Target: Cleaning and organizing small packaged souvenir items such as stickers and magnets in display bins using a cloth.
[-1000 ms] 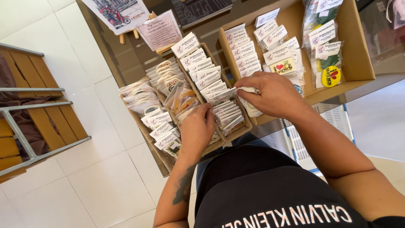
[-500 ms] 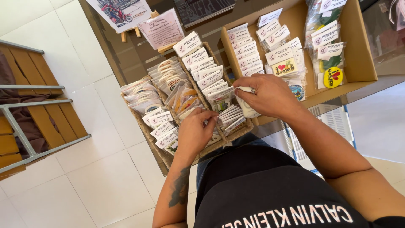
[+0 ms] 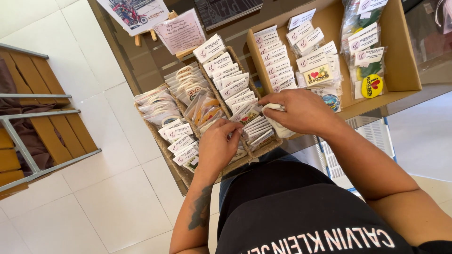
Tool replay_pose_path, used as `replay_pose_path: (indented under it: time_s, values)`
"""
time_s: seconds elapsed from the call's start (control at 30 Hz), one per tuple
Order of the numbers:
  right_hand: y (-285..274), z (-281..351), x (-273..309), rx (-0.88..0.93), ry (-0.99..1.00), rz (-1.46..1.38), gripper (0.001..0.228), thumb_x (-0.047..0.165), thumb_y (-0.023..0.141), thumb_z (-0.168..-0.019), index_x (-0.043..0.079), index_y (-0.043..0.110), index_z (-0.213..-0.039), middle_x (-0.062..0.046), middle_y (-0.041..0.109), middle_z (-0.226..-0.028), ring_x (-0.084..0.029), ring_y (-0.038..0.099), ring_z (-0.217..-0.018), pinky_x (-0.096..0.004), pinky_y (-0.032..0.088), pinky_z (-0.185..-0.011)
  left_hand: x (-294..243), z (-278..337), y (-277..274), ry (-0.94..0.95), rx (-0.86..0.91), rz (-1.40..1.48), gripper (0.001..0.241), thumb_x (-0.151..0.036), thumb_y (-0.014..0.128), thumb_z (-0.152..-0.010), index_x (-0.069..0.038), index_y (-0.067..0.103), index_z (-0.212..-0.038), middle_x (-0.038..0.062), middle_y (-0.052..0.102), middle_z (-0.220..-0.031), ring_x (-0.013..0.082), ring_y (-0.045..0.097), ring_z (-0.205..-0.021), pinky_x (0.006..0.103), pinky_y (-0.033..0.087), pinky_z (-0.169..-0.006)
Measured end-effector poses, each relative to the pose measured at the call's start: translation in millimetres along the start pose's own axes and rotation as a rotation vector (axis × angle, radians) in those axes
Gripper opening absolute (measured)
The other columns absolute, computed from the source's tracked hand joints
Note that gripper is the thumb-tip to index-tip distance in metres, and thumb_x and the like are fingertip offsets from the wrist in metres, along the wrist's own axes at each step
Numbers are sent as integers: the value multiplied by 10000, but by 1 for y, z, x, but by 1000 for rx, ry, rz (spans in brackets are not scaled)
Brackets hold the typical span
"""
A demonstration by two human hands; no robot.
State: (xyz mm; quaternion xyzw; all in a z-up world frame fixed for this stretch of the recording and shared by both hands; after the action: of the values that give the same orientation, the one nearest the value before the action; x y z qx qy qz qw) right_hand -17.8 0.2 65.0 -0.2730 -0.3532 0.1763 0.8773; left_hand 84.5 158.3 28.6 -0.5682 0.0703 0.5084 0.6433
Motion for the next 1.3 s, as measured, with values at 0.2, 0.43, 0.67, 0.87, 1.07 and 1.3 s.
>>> replay_pose_path:
  time_s: [0.2,0.43,0.67,0.87,1.07,1.3]
  values:
    - [3,-2,-10,9,19,10,447,360,584,-939,178,698,-1332,-202,751,-1148,-471,681,-1097,-578,510,-955,-28,7,-27,169,-333,-80,214,-133,701,-916,-85,601,-1099,114,575,-931,399,679,-929,484,555,-838]
    - [20,-1,-17,108,31,96,465,414,537,-930,217,698,-1319,-207,757,-1109,-467,677,-1101,-578,515,-952,-23,4,-11,182,-295,-212,109,-178,672,-964,-119,630,-1045,83,621,-883,342,682,-944,434,571,-781]
    - [21,8,-17,164,15,109,493,421,528,-899,216,692,-1317,-208,758,-1096,-467,677,-1095,-572,522,-951,-38,-3,-7,353,-352,-450,71,-215,600,-993,-189,657,-1026,42,680,-875,260,679,-897,359,563,-756]
    - [-2,16,-32,55,15,-241,393,323,611,-911,185,749,-1252,-244,760,-923,-451,710,-938,-542,546,-875,-55,-8,-4,382,-372,-550,117,-144,607,-963,-204,699,-1004,52,652,-918,243,649,-886,339,538,-761]
    - [-32,26,-76,-142,9,-596,337,258,660,-952,112,737,-1246,-157,687,-789,-254,627,-781,-394,521,-737,-66,-5,-7,418,-422,-490,189,-90,669,-933,-166,719,-1099,77,582,-979,274,621,-872,358,539,-775]
    - [-50,34,-141,-236,145,-684,307,212,648,-979,21,701,-1214,-158,745,-951,-197,662,-705,-282,521,-590,-76,-3,-5,386,-410,-373,307,5,651,-817,-87,743,-1095,35,693,-1066,248,617,-904,369,508,-802]
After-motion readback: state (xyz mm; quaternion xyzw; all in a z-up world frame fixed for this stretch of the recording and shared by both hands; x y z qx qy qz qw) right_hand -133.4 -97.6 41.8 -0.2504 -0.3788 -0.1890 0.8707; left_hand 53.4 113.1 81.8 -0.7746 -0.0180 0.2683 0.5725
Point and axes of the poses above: each hand's wrist, its own z-axis away from the middle knuckle, its own y-axis out of the palm, x = y × z, the point moved 9 cm from there along -z, towards the middle knuckle
